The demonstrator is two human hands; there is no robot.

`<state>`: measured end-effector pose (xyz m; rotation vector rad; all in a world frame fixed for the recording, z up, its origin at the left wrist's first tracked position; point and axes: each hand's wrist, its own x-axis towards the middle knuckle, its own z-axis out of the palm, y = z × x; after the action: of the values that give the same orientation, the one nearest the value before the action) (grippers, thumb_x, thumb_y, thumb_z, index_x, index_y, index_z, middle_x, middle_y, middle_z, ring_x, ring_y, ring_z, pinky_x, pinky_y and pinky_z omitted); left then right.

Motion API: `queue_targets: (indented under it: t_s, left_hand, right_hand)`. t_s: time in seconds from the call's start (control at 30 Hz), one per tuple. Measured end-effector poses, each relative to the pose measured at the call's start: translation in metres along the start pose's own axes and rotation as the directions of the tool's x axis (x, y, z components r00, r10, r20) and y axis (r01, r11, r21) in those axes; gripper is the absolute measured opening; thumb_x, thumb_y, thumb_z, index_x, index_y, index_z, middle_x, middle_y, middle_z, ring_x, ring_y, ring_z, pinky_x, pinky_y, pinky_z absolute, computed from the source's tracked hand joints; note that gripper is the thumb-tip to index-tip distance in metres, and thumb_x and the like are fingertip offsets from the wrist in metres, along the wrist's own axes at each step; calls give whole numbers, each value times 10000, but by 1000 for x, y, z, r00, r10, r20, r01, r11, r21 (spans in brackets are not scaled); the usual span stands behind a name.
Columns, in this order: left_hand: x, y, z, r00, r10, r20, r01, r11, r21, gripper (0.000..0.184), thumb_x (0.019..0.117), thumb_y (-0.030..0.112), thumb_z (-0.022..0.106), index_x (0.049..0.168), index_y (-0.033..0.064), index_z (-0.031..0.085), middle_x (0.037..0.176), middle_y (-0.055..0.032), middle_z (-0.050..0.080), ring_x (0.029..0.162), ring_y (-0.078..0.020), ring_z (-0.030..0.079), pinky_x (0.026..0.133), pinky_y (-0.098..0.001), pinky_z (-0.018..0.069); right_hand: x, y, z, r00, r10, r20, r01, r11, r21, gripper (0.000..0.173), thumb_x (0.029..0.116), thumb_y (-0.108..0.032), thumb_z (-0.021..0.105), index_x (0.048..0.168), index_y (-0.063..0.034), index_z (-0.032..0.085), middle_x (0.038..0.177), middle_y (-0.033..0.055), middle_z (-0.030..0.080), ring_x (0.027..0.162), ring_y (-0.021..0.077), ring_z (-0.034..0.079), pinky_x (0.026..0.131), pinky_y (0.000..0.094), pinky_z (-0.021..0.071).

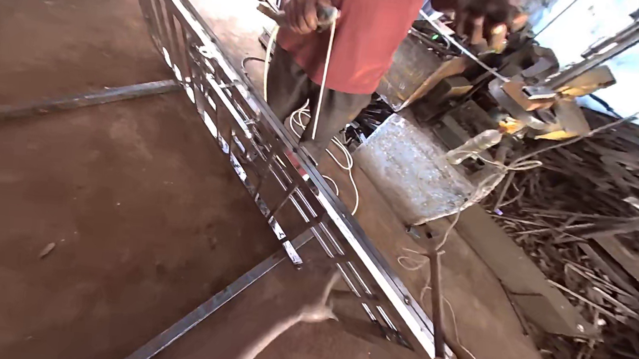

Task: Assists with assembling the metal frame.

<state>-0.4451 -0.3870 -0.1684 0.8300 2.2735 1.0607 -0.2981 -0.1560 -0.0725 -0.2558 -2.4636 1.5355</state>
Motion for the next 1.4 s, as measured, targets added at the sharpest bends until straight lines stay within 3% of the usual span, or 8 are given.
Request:
queue_targets:
  t_s: [0.07,0.17,0.3,0.4,0.5,0.63,0.73,1.4]
  left_hand:
    - [24,-24,-26,973,-184,-139,206,966,159,1059,775,202,817,1635,89,210,1706,-188,156,1575,-388,144,1223,-632,199]
    - [61,-47,-29,950,-136,-281,233,907,351,1178,733,176,838,1646,35,107,1736,-147,-14,1602,-334,-35,1229,-654,82]
    - [79,-71,-5,942,-23,-335,155,915,373,922,837,-4,681,1637,82,232,1741,-69,90,1603,-272,86,1227,-645,151]
    - [84,-77,-1,870,52,-490,160,910,382,779,841,25,681,1570,129,425,1695,-37,289,1563,-249,265,1184,-617,266]
    - [88,-73,-7,828,117,-548,125,915,384,630,896,43,648,1505,141,523,1611,-64,447,1515,-255,378,1173,-597,321]
    - [100,-81,2,707,214,-674,201,853,481,529,903,83,656,1423,174,613,1561,1,518,1460,-210,463,1126,-544,407]
    - [98,-87,3,680,257,-686,208,830,518,505,899,82,659,1390,194,634,1556,17,522,1453,-190,468,1100,-543,413]
    - [97,-85,-3,728,218,-651,200,840,505,551,908,76,661,1441,193,588,1575,35,497,1453,-167,462,1092,-525,414]
  right_hand:
    - [31,-22,32,997,-51,55,56,996,-76,427,1012,-31,526,1409,112,465,776,-6,654,579,52,581,519,258,523]
    - [99,-32,96,968,-194,157,230,938,-258,412,984,-110,561,1375,15,601,730,6,667,547,76,585,505,282,536]
    - [196,-15,174,889,-334,313,447,783,-432,402,1001,-187,547,1363,-45,648,727,63,684,555,156,608,555,378,559]
    - [249,-7,209,824,-427,372,564,685,-462,391,1012,-168,534,1366,-53,653,783,101,709,589,201,628,590,414,564]
    - [268,0,218,797,-435,418,601,633,-488,380,1019,-148,533,1365,-39,645,938,139,741,707,237,694,672,439,599]
    - [278,2,217,795,-384,469,599,614,-514,393,1014,-163,522,1370,-72,661,914,110,745,687,200,676,663,407,591]
    - [278,6,213,760,-456,462,649,551,-524,416,994,-183,508,1363,-83,672,822,92,710,609,186,637,576,379,569]
    - [280,0,204,738,-425,525,675,445,-588,411,980,-179,504,1333,-103,700,823,104,689,599,205,641,546,392,563]
